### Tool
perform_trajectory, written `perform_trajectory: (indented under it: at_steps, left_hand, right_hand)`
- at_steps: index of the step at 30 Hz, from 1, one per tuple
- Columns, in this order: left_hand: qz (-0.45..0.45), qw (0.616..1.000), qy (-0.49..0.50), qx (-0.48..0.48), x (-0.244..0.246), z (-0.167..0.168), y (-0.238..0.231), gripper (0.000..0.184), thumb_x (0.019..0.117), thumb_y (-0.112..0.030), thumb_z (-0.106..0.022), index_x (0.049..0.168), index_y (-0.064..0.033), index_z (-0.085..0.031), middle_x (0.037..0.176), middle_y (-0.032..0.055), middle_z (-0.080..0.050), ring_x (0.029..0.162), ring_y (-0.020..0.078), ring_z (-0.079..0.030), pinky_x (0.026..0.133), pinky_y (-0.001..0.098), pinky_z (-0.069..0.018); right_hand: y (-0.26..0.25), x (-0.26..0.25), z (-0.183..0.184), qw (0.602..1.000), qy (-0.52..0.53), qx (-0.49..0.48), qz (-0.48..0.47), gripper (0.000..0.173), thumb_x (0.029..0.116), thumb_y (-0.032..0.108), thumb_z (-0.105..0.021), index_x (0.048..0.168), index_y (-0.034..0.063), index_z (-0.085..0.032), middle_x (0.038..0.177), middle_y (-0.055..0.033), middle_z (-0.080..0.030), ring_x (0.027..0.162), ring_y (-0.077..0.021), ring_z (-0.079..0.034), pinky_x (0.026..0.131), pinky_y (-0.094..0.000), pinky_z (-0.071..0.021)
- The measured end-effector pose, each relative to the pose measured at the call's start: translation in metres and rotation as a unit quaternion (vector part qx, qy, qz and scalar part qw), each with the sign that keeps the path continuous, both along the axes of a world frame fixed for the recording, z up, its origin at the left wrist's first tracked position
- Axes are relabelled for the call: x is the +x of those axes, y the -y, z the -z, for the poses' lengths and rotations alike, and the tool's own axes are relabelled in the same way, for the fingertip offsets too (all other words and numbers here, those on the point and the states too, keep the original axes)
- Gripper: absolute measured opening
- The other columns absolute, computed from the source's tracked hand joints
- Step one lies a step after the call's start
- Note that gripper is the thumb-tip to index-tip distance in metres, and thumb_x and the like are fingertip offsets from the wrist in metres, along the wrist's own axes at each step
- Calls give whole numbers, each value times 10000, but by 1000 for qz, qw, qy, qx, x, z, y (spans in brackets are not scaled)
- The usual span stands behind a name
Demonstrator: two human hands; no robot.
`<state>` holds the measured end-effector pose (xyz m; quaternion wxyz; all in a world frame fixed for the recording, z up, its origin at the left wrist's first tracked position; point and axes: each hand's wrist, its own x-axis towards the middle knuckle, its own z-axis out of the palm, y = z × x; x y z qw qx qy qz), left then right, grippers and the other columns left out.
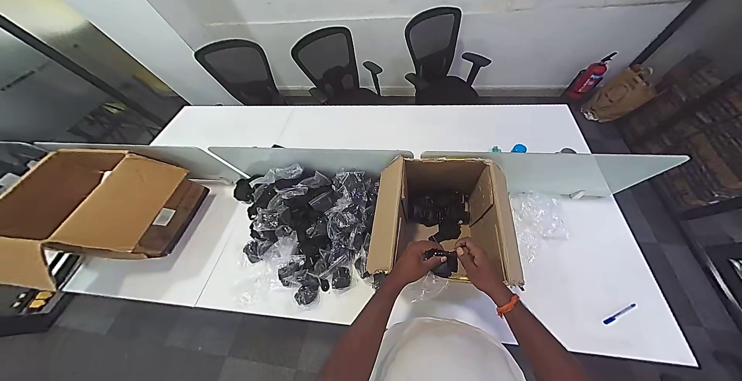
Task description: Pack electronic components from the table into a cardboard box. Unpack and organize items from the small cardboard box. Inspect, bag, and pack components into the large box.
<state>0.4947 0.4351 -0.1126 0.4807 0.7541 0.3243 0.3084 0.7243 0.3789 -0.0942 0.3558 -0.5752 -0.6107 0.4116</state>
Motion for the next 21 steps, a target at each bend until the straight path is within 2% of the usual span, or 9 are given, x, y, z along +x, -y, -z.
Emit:
perform_trajectory:
  at_steps: [1,3,6,8,11,18,21]
  left_hand:
    - [0,1000,-1,-1,0,-1,0,236,971,-257,-711,1115,-74,-745,1033,50,-756,945,92,-710,904,329,-587]
    - [-1,1000,-5,-3,0,-2,0,235,969,-256,-713,1115,-75,-746,1038,48,-755,958,92,-707,914,333,-583]
    - [-1,1000,-9,-8,0,-1,0,238,968,-252,-714,1121,-72,-746,1057,53,-753,981,99,-705,932,340,-577]
    - [0,1000,-13,-7,0,-1,0,238,968,-258,-712,1119,-78,-749,1050,52,-755,974,95,-705,926,336,-578]
    - [1,1000,-8,-7,0,-2,-1,235,970,-249,-710,1118,-71,-744,1044,57,-753,963,97,-706,915,331,-581]
    - [1,1000,-6,-14,0,-2,-1,232,967,-241,-713,1119,-69,-746,1043,52,-757,963,93,-710,921,334,-584]
    - [4,1000,-4,-15,0,-1,-1,225,967,-247,-714,1110,-77,-748,1044,43,-758,966,88,-711,922,334,-588]
  right_hand:
    - [2,0,0,1000,-22,9,9,294,1037,309,-513,1189,74,-603,777,12,-585,637,-75,-552,600,-274,-499]
    - [4,2,3,997,-61,44,-1,326,982,224,-604,1254,51,-562,909,-1,-619,737,-67,-596,651,-238,-533]
    - [5,4,8,996,-46,69,-30,332,919,167,-677,1216,39,-603,1095,-66,-658,880,-100,-649,757,-265,-573]
    - [3,2,10,998,-4,65,-26,255,936,176,-670,1161,56,-660,1093,-66,-677,886,-96,-661,781,-264,-580]
    - [2,0,10,998,24,64,-16,230,964,214,-674,1141,69,-695,1066,-53,-699,896,-83,-665,822,-255,-572]
    - [5,-3,5,994,82,68,0,250,983,318,-653,1083,97,-712,1003,-37,-686,827,-80,-635,761,-256,-554]
    - [5,-4,7,991,117,59,-7,317,1020,400,-570,1065,116,-705,911,-21,-678,776,-102,-628,736,-307,-549]
